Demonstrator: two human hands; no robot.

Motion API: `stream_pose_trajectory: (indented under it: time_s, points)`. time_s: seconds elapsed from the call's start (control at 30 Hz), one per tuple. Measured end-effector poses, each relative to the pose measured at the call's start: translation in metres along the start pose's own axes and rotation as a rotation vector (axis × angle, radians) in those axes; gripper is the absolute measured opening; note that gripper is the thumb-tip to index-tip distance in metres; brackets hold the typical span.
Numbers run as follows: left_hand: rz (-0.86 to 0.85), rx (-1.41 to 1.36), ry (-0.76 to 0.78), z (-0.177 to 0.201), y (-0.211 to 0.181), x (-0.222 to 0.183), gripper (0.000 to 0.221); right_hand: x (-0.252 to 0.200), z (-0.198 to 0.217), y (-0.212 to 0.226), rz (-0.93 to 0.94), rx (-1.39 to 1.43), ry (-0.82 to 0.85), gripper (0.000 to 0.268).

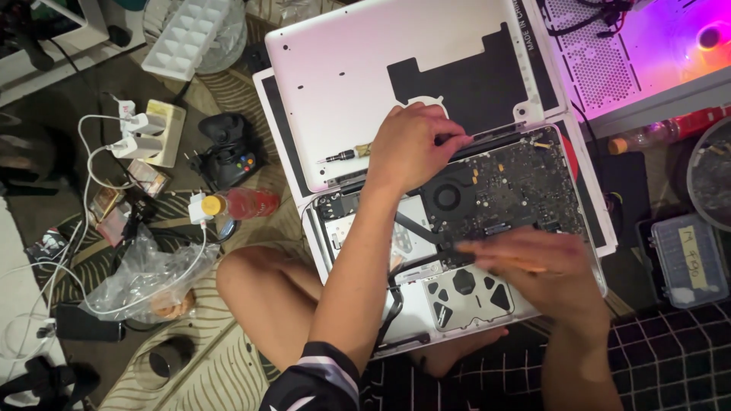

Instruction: The person sits on the floor with an opened laptop on their lap and uses an orange pry tool to lift and detach components from the exposed motherboard, working around the fan and board area by hand.

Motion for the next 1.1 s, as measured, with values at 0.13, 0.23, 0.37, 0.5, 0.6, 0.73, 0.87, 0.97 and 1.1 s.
stream_pose_trajectory:
  time_s: [0.13, 0.23, 0.37, 0.5, 0.6, 0.73, 0.87, 0.97, 1.1]
  points:
    - [-0.004, -0.005, -0.002, 0.000, 0.000, -0.001, 0.018, -0.001, -0.006, -0.001, -0.133, -0.035, 0.083, 0.026]
    - [-0.001, -0.011, -0.001, 0.001, -0.001, 0.000, 0.017, 0.000, -0.007, -0.005, -0.057, 0.010, 0.007, 0.028]
    - [-0.027, -0.030, 0.048, 0.002, 0.006, 0.001, 0.015, 0.010, -0.014, 0.012, 0.010, 0.080, -0.020, 0.018]
    - [-0.071, -0.036, 0.090, -0.002, 0.009, 0.002, 0.015, 0.009, -0.012, 0.000, 0.067, -0.020, -0.098, 0.016]
    - [-0.052, -0.036, 0.101, 0.000, 0.005, 0.003, 0.015, 0.006, -0.013, 0.003, 0.026, 0.044, -0.055, 0.015]
    - [-0.034, -0.024, 0.106, 0.000, 0.005, 0.002, 0.016, 0.014, -0.009, 0.009, -0.005, -0.046, -0.152, 0.018]
    - [-0.029, -0.032, 0.102, 0.001, 0.004, 0.001, 0.015, 0.020, -0.008, 0.010, -0.004, -0.054, -0.174, 0.015]
    - [-0.025, -0.032, 0.110, -0.002, 0.005, 0.001, 0.016, 0.036, 0.002, 0.016, 0.011, -0.122, -0.158, 0.019]
    - [-0.025, -0.014, 0.131, -0.003, 0.005, 0.002, 0.017, 0.054, 0.009, 0.021, -0.036, -0.089, -0.084, 0.014]
Point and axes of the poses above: each hand's wrist, its own x-axis towards the middle knuckle, its own z-axis out of the back of the hand, y = z × x, the point moved 7 cm from there along x, towards the middle knuckle, and after that the axes turned 13 degrees about -x, right-handed, at the moved point
